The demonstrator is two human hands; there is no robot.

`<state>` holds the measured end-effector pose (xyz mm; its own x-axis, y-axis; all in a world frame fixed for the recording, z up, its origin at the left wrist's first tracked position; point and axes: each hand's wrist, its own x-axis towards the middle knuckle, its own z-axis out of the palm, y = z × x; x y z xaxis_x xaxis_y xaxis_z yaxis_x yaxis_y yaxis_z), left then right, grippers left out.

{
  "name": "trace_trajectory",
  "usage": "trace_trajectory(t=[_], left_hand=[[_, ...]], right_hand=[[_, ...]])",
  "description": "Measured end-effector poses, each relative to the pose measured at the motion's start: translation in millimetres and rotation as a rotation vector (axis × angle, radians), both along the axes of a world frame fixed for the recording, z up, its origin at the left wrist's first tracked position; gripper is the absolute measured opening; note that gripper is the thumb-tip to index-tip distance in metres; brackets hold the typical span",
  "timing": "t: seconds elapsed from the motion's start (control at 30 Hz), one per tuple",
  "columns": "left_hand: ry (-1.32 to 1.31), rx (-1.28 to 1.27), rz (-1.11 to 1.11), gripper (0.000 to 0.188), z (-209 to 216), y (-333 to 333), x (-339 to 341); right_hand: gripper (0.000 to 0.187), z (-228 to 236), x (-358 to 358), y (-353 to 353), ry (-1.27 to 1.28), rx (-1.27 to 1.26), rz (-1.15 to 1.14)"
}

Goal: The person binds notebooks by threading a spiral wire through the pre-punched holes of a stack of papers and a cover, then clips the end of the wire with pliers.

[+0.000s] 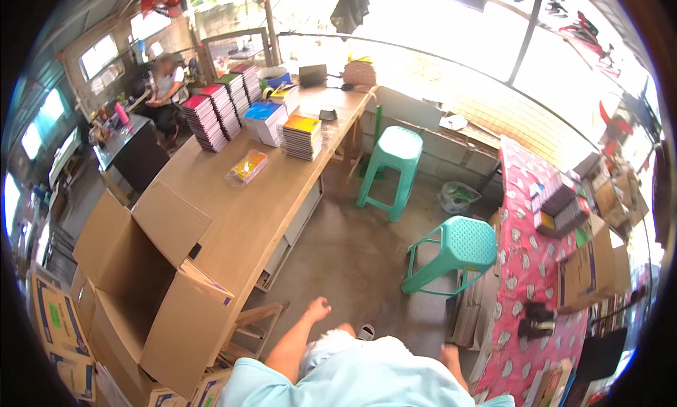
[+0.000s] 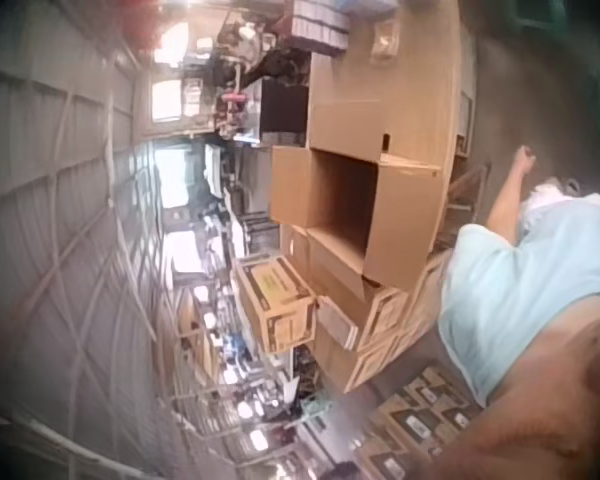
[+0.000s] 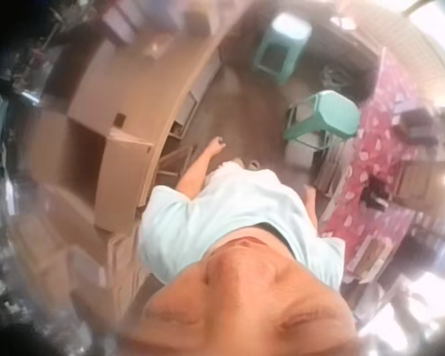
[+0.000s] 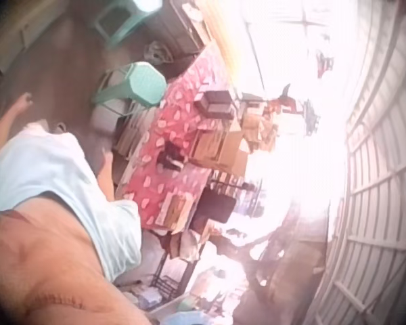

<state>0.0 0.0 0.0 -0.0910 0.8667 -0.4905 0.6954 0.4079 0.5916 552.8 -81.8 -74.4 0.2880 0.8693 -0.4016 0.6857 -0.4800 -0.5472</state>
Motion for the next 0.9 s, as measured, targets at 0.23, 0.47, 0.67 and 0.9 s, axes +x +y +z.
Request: trace_trajectory(t=[0.23,0.47,0.67,0.9], left_hand=[[-0.089,0.733,0.421,0.090,76.9,173.2,58.1],[0.417,1.002,0.578,0.093,139.3,353.5,10.3],[0.702,0.791,0.834,0.081,103.7,475.8,-21.3],[0.945,0.294,1.035,0.070,77.1,510.1,-25.1]], right_hand=[[0.044,102.1,-26.3,349.8,-0.036,0.013,0.351],[0.070,102.5,-150.4,498.8,0.437,-0.340,0.296],[0.066,77.5,-104.9,597.1,0.083,-0.590,0.451],[0.070,61.6,-77.3,753.8,0.612,-0.426,-0.080]])
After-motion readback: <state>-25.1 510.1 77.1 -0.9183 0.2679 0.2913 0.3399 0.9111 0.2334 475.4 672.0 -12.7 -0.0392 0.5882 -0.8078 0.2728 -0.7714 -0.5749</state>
